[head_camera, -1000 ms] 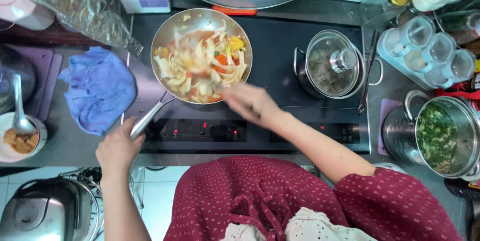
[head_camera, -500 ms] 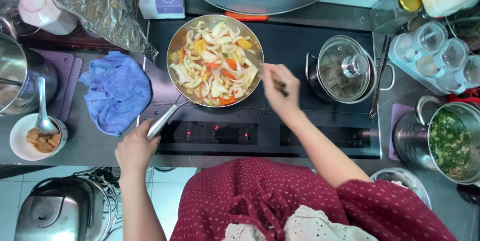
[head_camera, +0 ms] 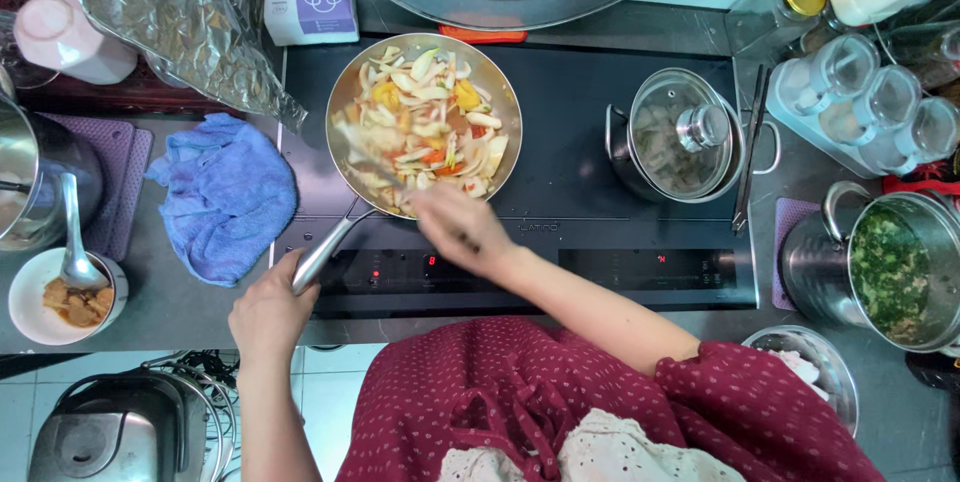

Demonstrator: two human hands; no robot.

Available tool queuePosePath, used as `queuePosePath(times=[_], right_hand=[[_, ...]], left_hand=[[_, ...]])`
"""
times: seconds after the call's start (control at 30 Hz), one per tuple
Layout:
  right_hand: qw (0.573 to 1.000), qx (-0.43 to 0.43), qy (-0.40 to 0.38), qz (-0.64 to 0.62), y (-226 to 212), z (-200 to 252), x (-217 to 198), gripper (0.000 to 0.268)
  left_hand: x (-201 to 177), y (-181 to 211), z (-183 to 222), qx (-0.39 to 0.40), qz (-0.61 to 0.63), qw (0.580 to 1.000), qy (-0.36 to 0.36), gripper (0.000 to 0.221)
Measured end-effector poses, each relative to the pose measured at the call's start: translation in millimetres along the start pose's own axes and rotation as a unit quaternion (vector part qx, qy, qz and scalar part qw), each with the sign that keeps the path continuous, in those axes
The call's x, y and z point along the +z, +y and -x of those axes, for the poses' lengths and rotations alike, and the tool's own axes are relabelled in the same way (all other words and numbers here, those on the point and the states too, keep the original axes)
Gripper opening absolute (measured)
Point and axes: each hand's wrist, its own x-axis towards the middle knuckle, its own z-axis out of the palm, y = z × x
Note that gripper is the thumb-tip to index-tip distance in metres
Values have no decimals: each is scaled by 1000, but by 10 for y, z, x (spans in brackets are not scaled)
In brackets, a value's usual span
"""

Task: The person stirs vegetables in a frying pan with chopsticks, adds sliced squid and leafy greens from bowls, and sprinkles seasonings from containers.

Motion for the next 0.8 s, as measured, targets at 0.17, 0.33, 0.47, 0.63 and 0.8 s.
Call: queuePosePath(times=[0.17,0.33,0.47,0.63,0.8], right_hand=[[965,213,155,-6,243,146,-309,17],[955,212,206,-20,88,244,-956,18],[949,196,222,110,343,142,-870,15],[963,181,142,139,214,110,-593,12],[983,184,15,25,-380,4,-1131,15]], left_hand=[[-7,0,22,0,7,1000,9,55],[-16,14,23,-4,14,1000,11,53],[4,-4,20,3,17,1000,12,54],[7,7,41,1,23,1000,15,54],[-8,-21,17,10,27,999,26,54]])
